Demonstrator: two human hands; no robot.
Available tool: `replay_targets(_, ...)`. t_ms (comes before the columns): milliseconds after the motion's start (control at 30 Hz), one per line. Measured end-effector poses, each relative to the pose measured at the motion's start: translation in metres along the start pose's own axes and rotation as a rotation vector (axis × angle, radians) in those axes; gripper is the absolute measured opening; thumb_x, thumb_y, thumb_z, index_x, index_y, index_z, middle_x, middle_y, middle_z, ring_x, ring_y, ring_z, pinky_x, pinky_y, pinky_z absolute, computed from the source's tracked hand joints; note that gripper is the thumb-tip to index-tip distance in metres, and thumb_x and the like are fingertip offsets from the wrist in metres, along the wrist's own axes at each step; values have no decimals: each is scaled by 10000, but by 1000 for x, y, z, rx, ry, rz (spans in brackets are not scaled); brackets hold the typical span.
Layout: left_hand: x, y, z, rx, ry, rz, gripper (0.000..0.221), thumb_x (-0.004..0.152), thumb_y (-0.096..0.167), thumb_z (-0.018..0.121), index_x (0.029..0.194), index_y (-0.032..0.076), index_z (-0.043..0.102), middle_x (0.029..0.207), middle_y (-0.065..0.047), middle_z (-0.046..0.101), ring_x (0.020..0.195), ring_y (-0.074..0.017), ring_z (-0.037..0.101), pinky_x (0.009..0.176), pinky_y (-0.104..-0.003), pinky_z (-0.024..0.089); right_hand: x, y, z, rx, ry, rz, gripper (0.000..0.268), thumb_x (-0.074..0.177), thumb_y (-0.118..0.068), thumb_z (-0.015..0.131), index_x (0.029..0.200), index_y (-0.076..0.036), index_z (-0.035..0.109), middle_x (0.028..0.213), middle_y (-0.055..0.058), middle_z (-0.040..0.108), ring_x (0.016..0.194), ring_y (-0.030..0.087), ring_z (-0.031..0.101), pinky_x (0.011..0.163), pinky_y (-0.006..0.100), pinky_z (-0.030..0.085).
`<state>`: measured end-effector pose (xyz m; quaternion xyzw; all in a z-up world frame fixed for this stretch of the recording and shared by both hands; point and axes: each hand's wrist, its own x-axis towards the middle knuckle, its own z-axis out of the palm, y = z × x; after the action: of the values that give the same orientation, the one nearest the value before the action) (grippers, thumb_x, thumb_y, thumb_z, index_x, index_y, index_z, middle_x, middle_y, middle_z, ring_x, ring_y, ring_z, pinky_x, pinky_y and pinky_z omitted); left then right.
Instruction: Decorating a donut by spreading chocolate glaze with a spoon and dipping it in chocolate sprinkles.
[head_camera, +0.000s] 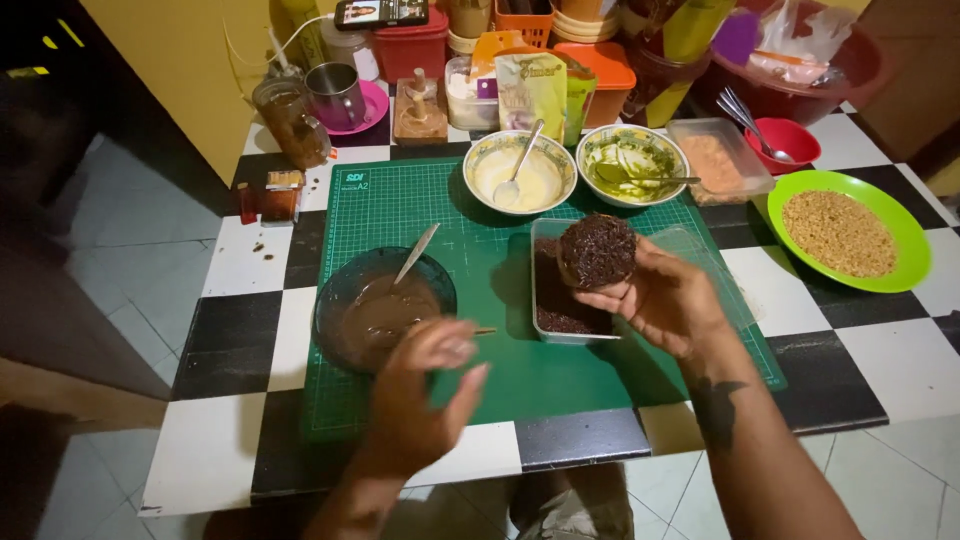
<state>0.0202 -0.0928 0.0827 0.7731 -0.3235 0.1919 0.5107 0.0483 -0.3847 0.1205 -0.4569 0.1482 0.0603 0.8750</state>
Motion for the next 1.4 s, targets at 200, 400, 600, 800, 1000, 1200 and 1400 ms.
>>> replay_targets(200, 58, 4, 58, -239, -182, -216, 751, 831, 185, 841, 1442, -15, 454, 1318, -287, 584, 1073, -421, 710, 756, -481, 662, 16, 20, -21, 45, -83, -135, 561, 915, -263, 395, 1456, -134, 467, 1350, 256, 603, 1128, 474, 648, 1043, 649, 475)
replay_targets(400, 71, -5, 84, -342, -101, -223, 715, 791, 130, 867, 1396, -45, 526, 1223, -329, 640, 967, -420, 748, 694, -458, 672, 22, 30, -32, 121, -172, -156, 514, 925, -271, 418, 1416, -144, 502, 1276, 257, 642, 1061, 436, 697, 997, 638, 524)
replay_targets(600, 69, -14, 89, -339, -16, -221, 628, 784, 137, 891, 1316, -41, 608, 1113, -323, 684, 893, -404, 768, 677, -451, 673, 31, 41, -43, 169, -249, -155, 427, 938, -286, 458, 1332, -175, 577, 1201, 254, 700, 1029, 452, 730, 941, 622, 562)
replay_targets(800, 72, -16, 88, -276, 63, -236, 553, 775, 215, 916, 1206, -32, 676, 1009, -315, 719, 822, -389, 780, 611, -416, 671, 20, 41, -24, 116, -239, -144, 440, 946, -290, 435, 1352, -180, 566, 1183, 245, 718, 1018, 416, 740, 954, 592, 559)
replay_targets(1000, 69, -20, 88, -348, 29, -303, 573, 776, 204, 910, 1256, -4, 676, 1060, -340, 708, 910, -440, 756, 696, -460, 667, 22, 43, -23, 101, -213, -132, 498, 936, -293, 410, 1406, -179, 528, 1227, 266, 692, 1067, 431, 713, 988, 612, 529)
replay_targets(1200, 67, -24, 87, -580, -32, -393, 448, 893, 108, 789, 1310, 10, 657, 1133, -395, 675, 930, -368, 755, 735, -440, 674, 14, 41, -18, 96, -129, -112, 584, 915, -285, 388, 1472, -146, 493, 1323, 283, 636, 1134, 443, 661, 1062, 631, 461)
replay_targets(1400, 68, -32, 88, -639, -16, -439, 429, 882, 124, 812, 1265, -7, 670, 1086, -418, 664, 852, -321, 769, 714, -404, 679, 13, 39, -16, 83, -93, -89, 635, 907, -284, 360, 1519, -139, 452, 1366, 296, 598, 1160, 455, 630, 1082, 635, 440)
